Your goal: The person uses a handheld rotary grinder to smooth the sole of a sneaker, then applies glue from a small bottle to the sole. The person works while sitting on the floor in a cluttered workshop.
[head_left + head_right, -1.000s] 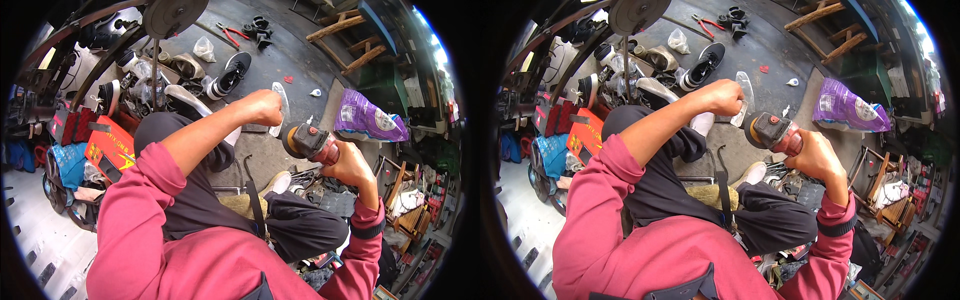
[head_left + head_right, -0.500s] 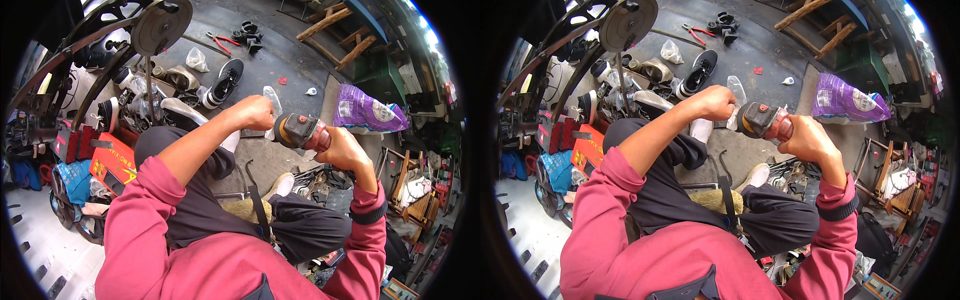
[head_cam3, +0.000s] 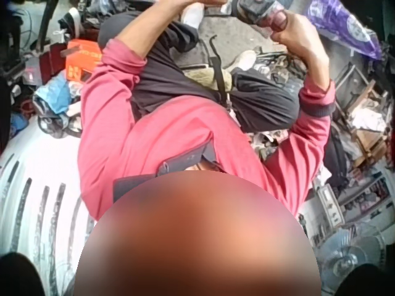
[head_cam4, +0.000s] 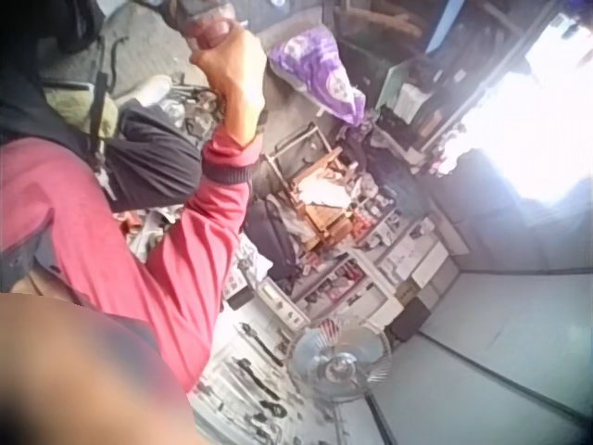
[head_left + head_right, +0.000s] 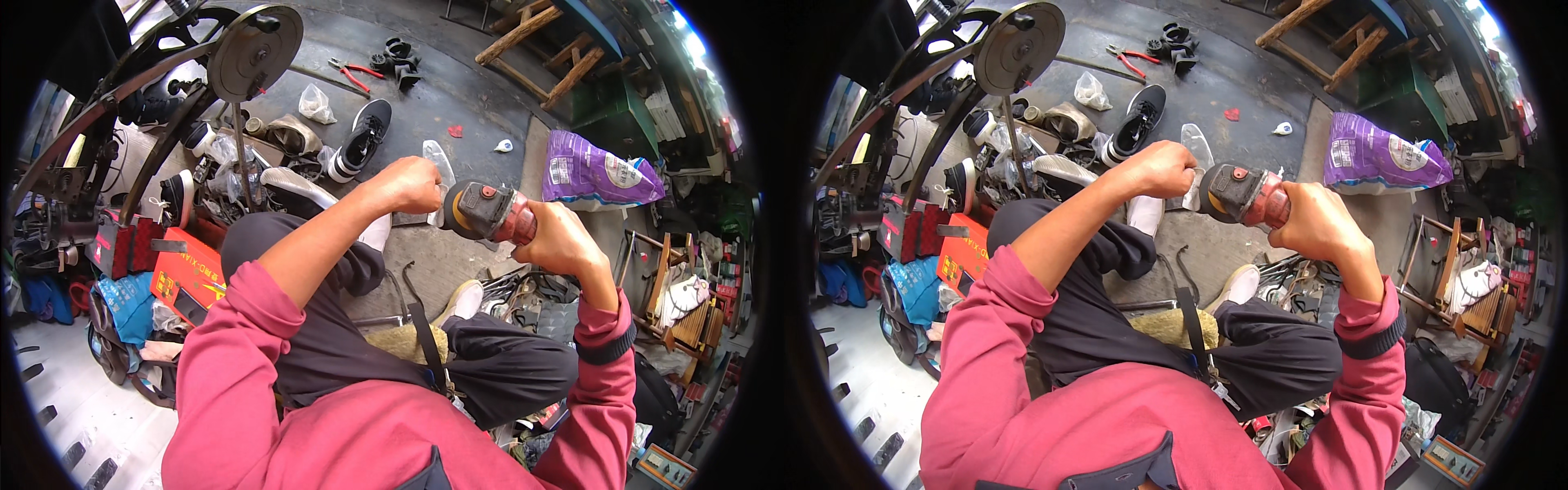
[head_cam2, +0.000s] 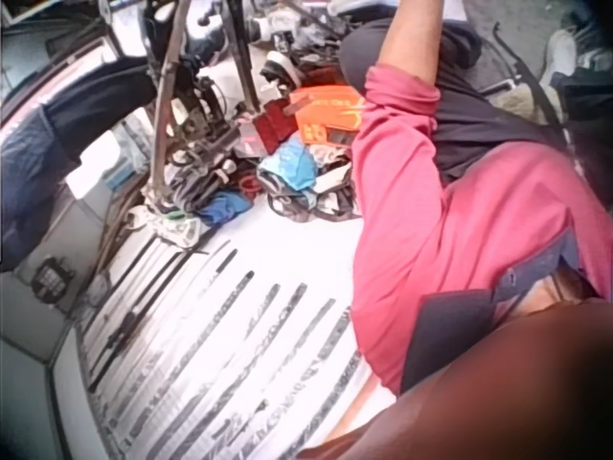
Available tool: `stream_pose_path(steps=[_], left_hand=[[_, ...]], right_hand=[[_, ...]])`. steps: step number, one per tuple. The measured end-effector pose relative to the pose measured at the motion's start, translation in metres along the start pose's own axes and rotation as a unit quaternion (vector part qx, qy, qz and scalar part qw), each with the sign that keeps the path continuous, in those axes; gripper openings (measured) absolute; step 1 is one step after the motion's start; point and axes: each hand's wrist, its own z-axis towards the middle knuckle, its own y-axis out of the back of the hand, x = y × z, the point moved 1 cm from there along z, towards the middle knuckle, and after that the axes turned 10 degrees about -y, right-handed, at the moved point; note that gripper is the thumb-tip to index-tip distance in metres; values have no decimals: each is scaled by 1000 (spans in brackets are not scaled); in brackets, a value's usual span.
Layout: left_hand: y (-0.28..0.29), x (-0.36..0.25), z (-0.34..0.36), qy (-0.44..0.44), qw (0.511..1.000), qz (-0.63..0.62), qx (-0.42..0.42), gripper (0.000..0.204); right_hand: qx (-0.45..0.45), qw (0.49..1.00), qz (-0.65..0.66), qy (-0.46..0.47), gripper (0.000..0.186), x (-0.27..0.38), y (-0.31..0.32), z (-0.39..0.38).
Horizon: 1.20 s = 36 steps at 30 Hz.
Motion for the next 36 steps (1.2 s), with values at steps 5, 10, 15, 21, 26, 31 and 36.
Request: stream_pose_path(steps=[5,10,15,21,26,31,36], left_hand=[[-1,1,0,13,1000,-1,5,36],[-3,2,0,11,1000,-3,4,36],[-3,2,-3,-1,1000,8,2,37],[-4,1,-4,-1,1000,6,5,36],[-4,2,-5,1,1000,-8,-10,34],[-9,1,-11,28,998,-5,-59,33],[-17,-1,-26,112,990,-17,-83,35]], right_hand=[[11,1000,-18,5,47,5,-1,12],[48,998,-42,14,47,3,-3,1],[33,998,-40,23,46,4,-4,-10],[25,999,-34,13,47,10,1,6],[53,997,-54,21,47,4,-3,-6],[35,999,5,-11,50,-20,-9,-36],[-2,995,91,-53,49,-45,-13,-54]])
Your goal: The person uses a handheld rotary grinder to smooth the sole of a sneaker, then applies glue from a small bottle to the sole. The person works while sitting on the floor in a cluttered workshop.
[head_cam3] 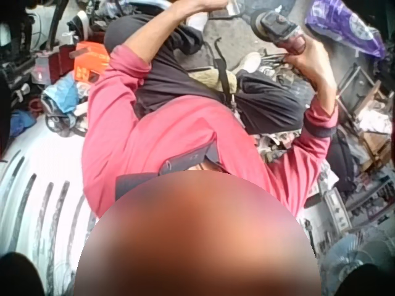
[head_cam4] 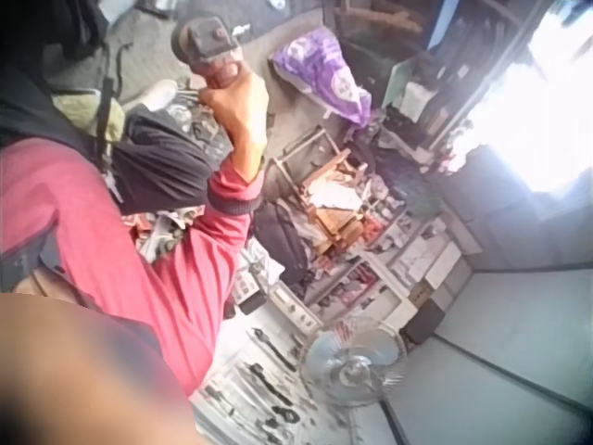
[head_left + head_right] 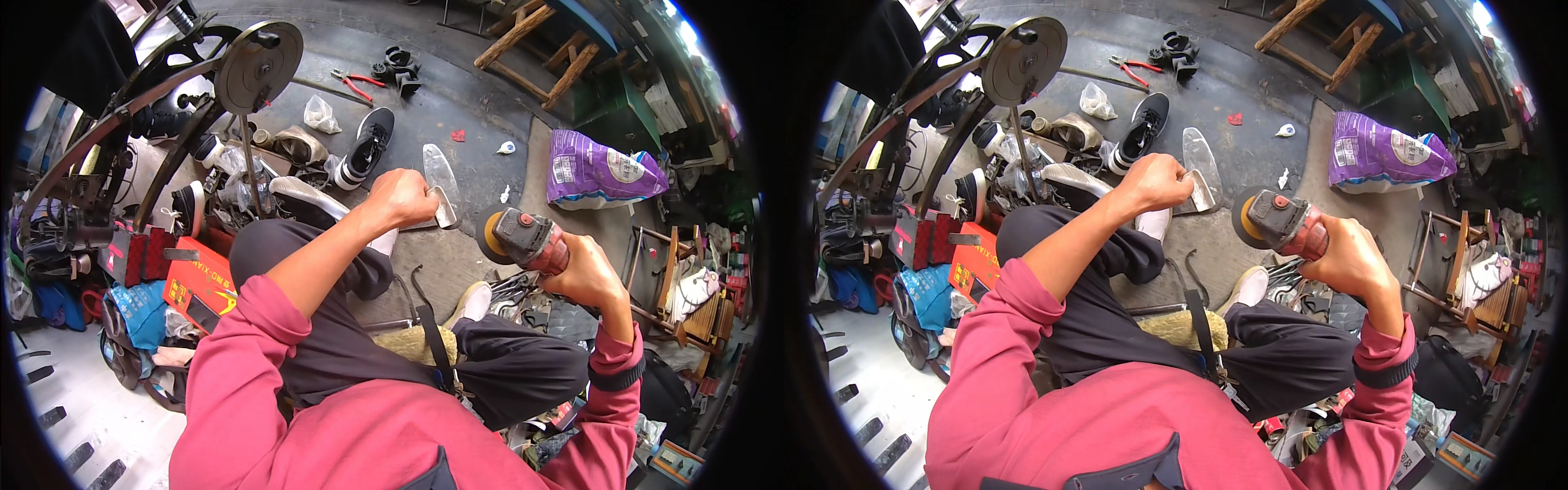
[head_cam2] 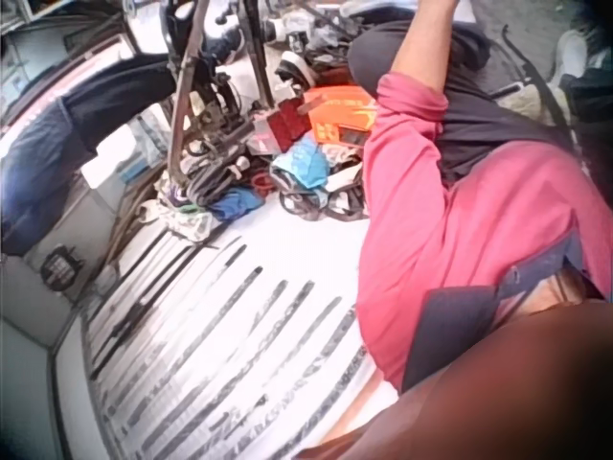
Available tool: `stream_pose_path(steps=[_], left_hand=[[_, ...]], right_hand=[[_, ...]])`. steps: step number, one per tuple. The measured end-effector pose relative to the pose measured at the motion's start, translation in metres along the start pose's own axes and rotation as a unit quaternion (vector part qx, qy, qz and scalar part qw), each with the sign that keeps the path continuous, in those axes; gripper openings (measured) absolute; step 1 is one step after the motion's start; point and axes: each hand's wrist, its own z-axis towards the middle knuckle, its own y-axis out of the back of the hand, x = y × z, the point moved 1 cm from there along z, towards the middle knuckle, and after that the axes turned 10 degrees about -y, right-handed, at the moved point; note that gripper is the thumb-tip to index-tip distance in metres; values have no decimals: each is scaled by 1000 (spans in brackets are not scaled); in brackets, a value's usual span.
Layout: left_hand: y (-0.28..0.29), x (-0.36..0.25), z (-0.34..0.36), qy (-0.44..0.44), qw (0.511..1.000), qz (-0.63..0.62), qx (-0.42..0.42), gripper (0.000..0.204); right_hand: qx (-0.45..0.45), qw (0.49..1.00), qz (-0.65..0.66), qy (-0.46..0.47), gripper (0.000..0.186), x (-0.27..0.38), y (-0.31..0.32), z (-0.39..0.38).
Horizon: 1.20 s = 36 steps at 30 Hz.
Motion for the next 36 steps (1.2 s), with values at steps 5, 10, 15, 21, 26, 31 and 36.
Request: stream_pose_path(steps=[5,10,15,21,26,31,36], left_hand=[[-4,-2,-11,-119,978,88,-145,26],[-3,-1,-10,-287,946,103,-113,12],[-2,9,-10,-171,978,35,-111,20],[-8,15,-9,-70,991,-61,-97,33],[-6,14,-3,-57,991,-81,-91,34],[-9,15,0,-50,987,-121,-88,25],[-15,18,1,-72,982,-150,-87,25]], right_hand=[[-3,999,48,-18,48,-20,-6,-9],[-3,998,48,-27,48,-32,-16,-12],[6,994,109,-21,41,-36,-23,-16],[37,988,146,-34,42,-33,-33,-9],[31,989,141,15,40,-23,-42,0],[43,994,96,27,49,-2,-41,12],[60,997,41,20,52,19,-35,25]])
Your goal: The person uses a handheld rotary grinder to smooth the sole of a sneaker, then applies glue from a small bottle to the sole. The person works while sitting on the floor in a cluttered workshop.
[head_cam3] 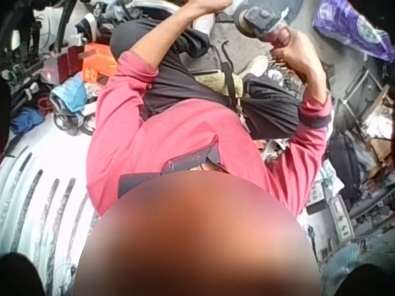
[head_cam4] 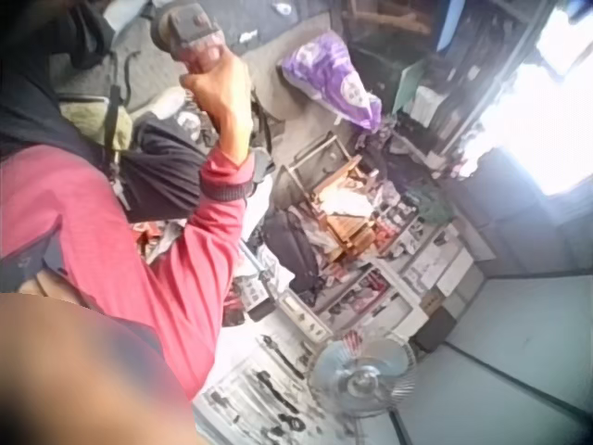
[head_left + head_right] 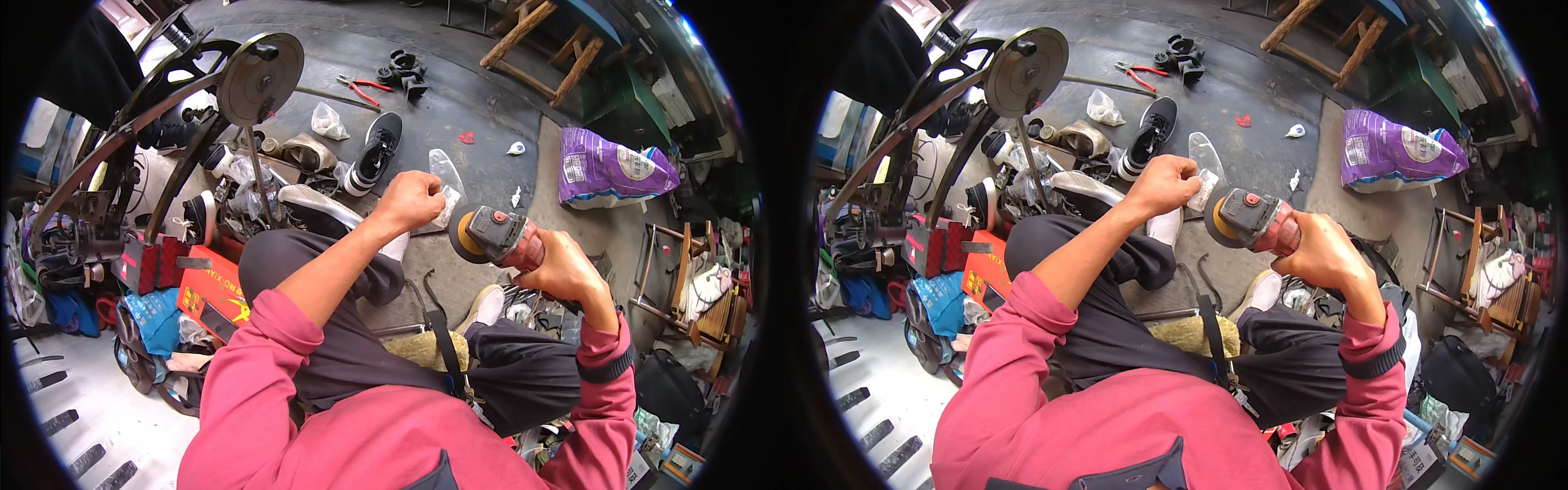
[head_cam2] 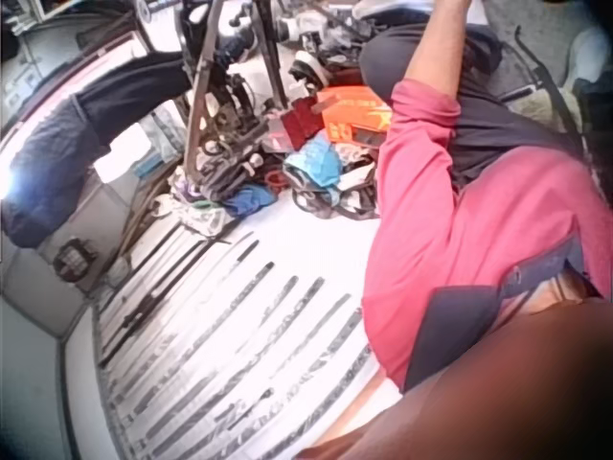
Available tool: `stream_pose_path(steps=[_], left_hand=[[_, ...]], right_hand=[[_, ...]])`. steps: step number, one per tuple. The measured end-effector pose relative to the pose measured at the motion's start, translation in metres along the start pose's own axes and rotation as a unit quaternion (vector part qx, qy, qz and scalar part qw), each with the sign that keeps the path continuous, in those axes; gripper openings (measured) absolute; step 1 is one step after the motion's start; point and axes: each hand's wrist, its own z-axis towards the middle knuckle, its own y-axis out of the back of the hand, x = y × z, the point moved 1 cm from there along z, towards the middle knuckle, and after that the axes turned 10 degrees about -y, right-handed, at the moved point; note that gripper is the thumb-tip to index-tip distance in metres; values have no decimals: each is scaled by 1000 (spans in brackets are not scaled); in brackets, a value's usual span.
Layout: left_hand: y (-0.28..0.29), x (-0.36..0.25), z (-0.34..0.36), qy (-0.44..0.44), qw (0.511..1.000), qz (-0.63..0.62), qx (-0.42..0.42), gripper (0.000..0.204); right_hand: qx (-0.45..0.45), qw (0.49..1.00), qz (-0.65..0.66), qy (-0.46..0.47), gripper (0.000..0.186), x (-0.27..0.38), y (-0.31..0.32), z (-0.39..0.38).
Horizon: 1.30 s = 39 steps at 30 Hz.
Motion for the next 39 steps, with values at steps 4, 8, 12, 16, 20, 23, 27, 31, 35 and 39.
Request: stream_pose_path(steps=[4,8,12,16,20,23,27,31,35,39], left_hand=[[0,-1,-2,-17,1000,17,-10,25],[1,-4,-1,-13,1000,11,-6,24],[1,-5,-1,-19,1000,11,-11,24],[1,-4,-2,-31,999,36,-19,24],[0,-6,-3,-42,997,58,-21,24],[0,-8,-3,-35,998,41,-24,24],[1,-9,-4,-22,999,15,-22,25],[1,-7,-3,-34,999,34,-24,25],[0,-4,-3,-40,998,45,-21,25],[-1,-4,-3,-40,998,34,-20,25]], right_hand=[[-1,1000,-25,12,51,9,-1,10],[13,999,-30,14,50,10,-3,17],[54,998,-13,0,49,7,-6,14],[30,998,-55,10,49,5,-9,3],[29,1000,-5,3,49,5,-5,2],[26,999,-21,8,46,10,-2,15],[33,999,-28,17,43,14,-6,20],[65,997,-29,21,45,12,-12,9],[50,998,-19,20,47,9,-11,-2],[36,999,-2,11,46,9,-4,8]])
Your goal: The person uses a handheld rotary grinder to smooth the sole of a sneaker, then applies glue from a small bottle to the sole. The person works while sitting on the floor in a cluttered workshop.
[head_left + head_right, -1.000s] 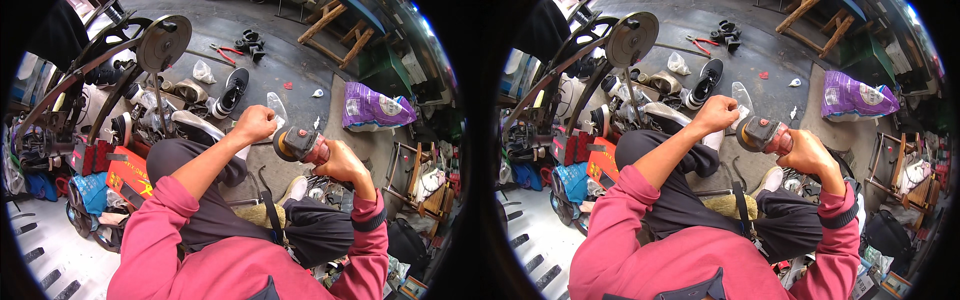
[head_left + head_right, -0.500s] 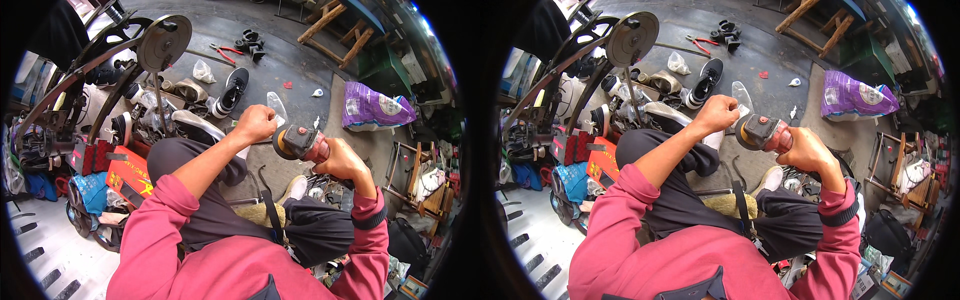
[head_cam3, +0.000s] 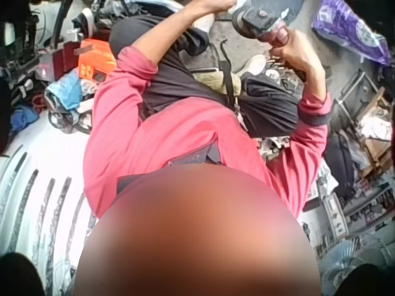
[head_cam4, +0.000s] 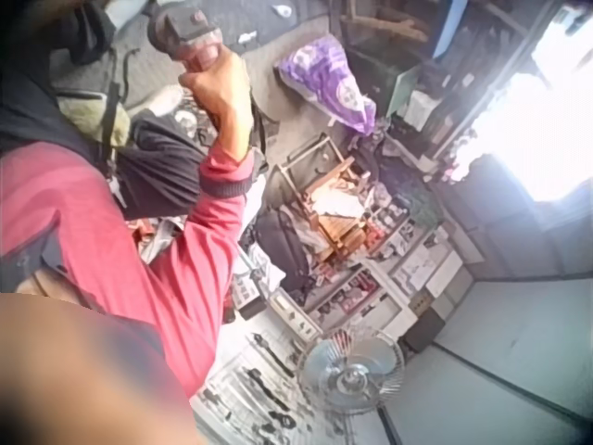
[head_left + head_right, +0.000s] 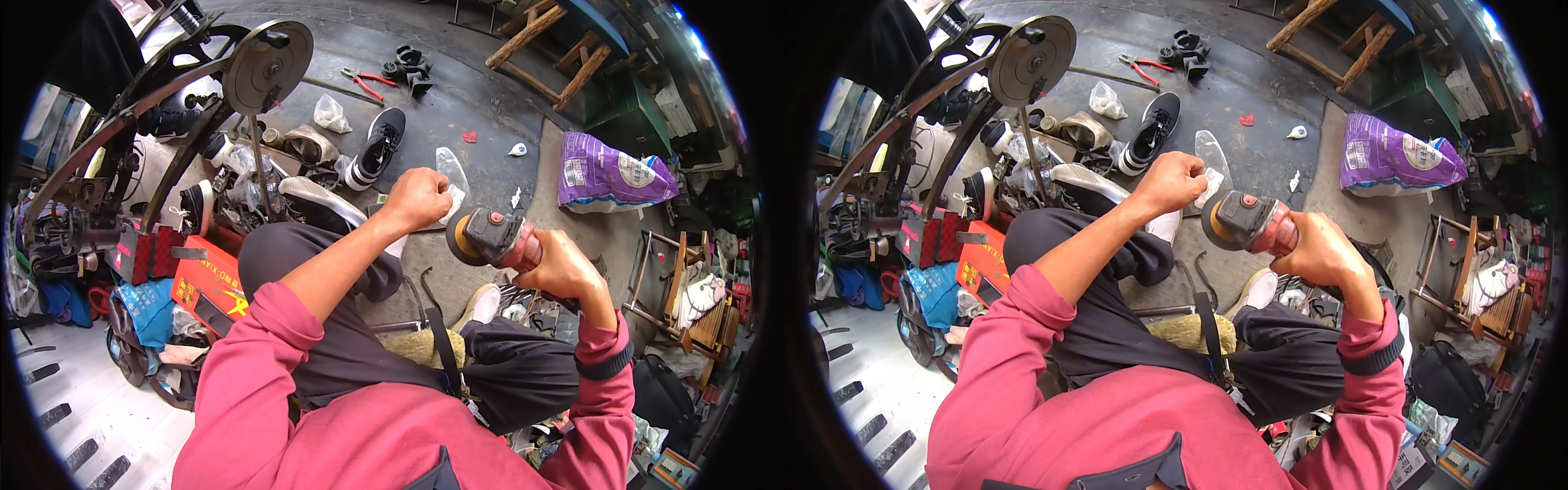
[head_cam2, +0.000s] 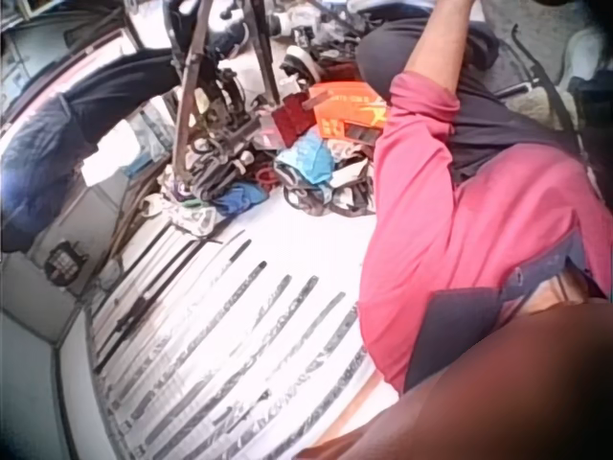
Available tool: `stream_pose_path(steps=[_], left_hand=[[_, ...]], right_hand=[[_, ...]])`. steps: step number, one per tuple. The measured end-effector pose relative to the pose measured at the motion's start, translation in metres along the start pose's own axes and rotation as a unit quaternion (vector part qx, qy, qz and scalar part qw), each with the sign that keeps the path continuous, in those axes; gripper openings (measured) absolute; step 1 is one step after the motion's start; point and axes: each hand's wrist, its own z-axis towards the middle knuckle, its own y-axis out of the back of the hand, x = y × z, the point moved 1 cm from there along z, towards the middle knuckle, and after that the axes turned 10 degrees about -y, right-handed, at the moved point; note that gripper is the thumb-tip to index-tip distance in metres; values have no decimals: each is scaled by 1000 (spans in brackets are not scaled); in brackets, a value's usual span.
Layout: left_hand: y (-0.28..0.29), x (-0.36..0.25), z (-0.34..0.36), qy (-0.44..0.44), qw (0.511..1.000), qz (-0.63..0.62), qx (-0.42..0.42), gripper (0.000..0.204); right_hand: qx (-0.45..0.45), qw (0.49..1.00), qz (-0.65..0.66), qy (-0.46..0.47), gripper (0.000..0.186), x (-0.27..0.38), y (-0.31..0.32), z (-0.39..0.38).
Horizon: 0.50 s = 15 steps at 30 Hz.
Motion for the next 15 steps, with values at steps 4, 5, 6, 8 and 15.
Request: stream_pose_path(steps=[4,5,6,8,15], left_hand=[[1,-1,0,5,1000,2,-2,25],[2,-1,0,9,1000,1,0,25],[2,-2,0,14,1000,-1,2,25],[2,-2,-1,23,1000,-5,6,25],[0,0,-3,14,1000,6,-10,24]], right_hand=[[-7,999,-42,-8,44,3,2,14],[2,1000,-24,5,44,4,1,14],[6,1000,-17,11,45,3,-2,11],[22,1000,-12,3,46,1,-7,6],[-1,1000,13,-7,47,-11,-20,-9]])
